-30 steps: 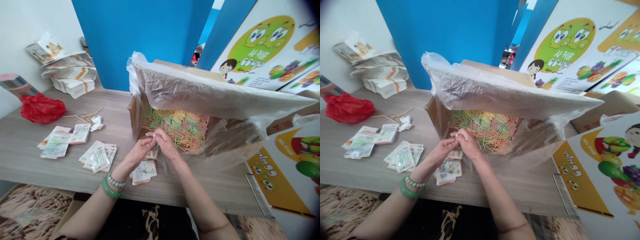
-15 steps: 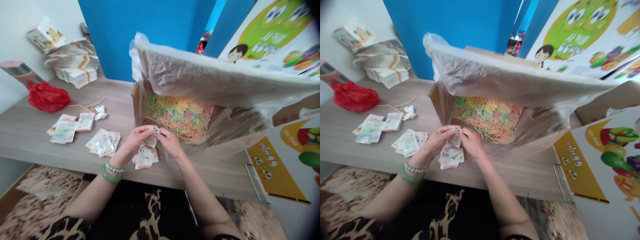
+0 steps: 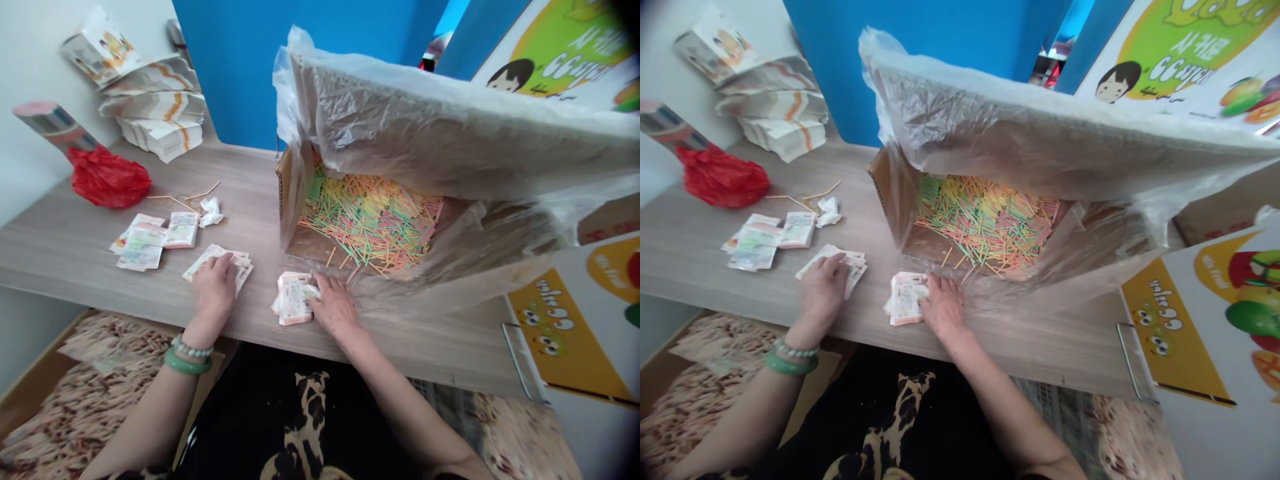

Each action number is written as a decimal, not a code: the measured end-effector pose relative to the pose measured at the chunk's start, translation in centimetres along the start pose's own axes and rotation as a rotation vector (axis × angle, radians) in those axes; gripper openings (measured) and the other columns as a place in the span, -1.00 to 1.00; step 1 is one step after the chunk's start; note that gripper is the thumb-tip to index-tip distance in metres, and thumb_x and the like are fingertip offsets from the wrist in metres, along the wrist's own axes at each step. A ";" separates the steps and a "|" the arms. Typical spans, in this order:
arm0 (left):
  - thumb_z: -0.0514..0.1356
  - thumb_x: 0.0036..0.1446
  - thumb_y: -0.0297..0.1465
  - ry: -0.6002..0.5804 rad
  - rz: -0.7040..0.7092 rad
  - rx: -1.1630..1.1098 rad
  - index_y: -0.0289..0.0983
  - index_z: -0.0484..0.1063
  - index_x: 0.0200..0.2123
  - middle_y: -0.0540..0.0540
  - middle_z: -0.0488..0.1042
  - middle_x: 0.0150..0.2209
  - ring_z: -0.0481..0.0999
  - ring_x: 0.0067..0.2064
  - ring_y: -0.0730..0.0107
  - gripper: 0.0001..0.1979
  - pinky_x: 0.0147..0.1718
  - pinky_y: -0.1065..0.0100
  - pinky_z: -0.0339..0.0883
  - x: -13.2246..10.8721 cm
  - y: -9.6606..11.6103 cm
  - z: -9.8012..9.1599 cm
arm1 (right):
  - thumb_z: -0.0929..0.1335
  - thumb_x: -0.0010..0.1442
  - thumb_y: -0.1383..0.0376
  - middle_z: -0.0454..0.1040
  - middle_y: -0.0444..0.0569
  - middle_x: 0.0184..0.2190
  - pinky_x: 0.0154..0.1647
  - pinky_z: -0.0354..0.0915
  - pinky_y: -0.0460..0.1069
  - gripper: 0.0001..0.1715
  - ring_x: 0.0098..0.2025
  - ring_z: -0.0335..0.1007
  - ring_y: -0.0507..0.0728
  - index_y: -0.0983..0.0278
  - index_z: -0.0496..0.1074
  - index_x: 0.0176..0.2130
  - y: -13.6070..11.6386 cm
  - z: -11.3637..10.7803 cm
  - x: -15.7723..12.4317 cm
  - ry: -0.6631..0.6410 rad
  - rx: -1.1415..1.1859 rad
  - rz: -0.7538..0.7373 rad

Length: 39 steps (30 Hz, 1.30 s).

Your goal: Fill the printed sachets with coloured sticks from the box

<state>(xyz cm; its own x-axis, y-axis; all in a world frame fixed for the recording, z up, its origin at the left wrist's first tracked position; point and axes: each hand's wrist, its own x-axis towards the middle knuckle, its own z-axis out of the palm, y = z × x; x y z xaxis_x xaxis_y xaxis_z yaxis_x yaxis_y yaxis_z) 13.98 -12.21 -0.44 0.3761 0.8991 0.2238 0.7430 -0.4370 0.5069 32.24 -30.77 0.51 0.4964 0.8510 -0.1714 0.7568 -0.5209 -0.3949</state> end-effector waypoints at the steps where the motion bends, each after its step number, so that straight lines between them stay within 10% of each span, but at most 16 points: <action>1: 0.09 0.21 -0.36 0.034 0.025 0.098 -0.28 0.54 -0.06 -0.29 0.51 -0.06 0.45 -0.04 -0.02 -0.68 -0.02 0.04 0.21 -0.2 0.2 0.1 | 0.29 0.21 0.34 0.49 0.12 -0.01 0.11 0.14 0.13 -0.54 0.08 0.31 0.27 0.28 0.37 0.10 0.2 0.0 0.2 0.015 0.031 0.007; 5: 0.13 0.19 -0.29 -0.016 0.212 -0.034 -0.24 0.55 -0.07 -0.28 0.49 -0.02 0.43 0.00 -0.01 -0.69 0.02 0.05 0.21 -1.0 3.8 0.0 | 0.26 0.16 0.43 0.53 -0.03 -0.18 -0.01 0.19 0.01 -0.76 -0.07 0.38 0.15 0.22 0.47 -0.22 0.9 -0.9 0.7 0.074 0.222 -0.063; 11: 0.27 -0.04 -0.43 -0.740 0.322 -0.521 -0.22 0.50 -0.60 -0.02 0.43 -0.55 0.41 -0.47 0.31 -0.87 -0.42 0.35 0.19 -1.6 10.4 2.0 | 0.32 0.06 0.39 0.42 -0.21 -0.45 -0.32 0.15 -0.08 -0.85 -0.36 0.31 0.04 0.18 0.43 -0.31 1.5 -3.7 1.6 -0.014 0.547 -0.129; 17: 0.38 -0.13 -0.33 -0.844 -0.155 -1.038 -0.31 0.62 -0.41 -0.03 0.51 -0.51 0.40 -0.46 0.38 -0.81 -0.41 0.38 0.25 -1.3 12.1 4.5 | 0.35 0.07 0.21 0.27 -0.22 -0.54 -0.38 0.09 -0.10 -0.86 -0.43 0.17 0.02 0.23 0.35 -0.44 4.1 -4.6 2.7 0.093 0.828 -0.021; 28: 0.44 -0.18 -0.28 -0.931 -0.238 -1.165 -0.33 0.60 -0.46 -0.04 0.53 -0.50 0.40 -0.46 0.43 -0.75 -0.41 0.40 0.28 0.7 13.0 5.1 | 0.28 0.17 0.28 0.26 -0.22 -0.56 -0.40 -0.01 -0.09 -0.79 -0.45 0.17 0.01 0.24 0.30 -0.50 4.0 -5.7 4.6 -0.022 0.500 -0.105; 33: 0.41 -0.10 -0.17 -0.844 -0.303 -1.197 -0.32 0.56 -0.46 -0.04 0.52 -0.50 0.41 -0.49 0.42 -0.69 -0.43 0.38 0.31 1.6 11.7 5.0 | 0.21 0.32 0.30 0.53 -0.02 -0.19 -0.07 0.19 -0.01 -0.72 -0.10 0.37 0.14 0.23 0.49 -0.22 3.6 -6.7 8.8 0.129 0.157 -0.116; 39: 0.48 -0.22 -0.19 -0.804 -0.441 -1.249 -0.33 0.56 -0.48 -0.08 0.55 -0.53 0.45 -0.53 0.39 -0.66 -0.48 0.36 0.35 1.7 10.9 4.3 | 0.11 0.33 0.45 0.37 0.34 0.11 0.14 0.10 0.17 -0.52 0.15 0.23 0.34 0.43 0.41 0.10 3.6 -5.5 14.3 0.181 -0.308 0.106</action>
<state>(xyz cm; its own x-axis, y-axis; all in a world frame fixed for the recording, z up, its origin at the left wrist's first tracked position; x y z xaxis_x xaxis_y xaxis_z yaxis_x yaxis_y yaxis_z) 25.09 -15.50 1.88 0.7513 0.5182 -0.4086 0.1067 0.5156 0.8502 44.36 -20.82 1.59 0.6253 0.7800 -0.0240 0.7758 -0.6247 -0.0885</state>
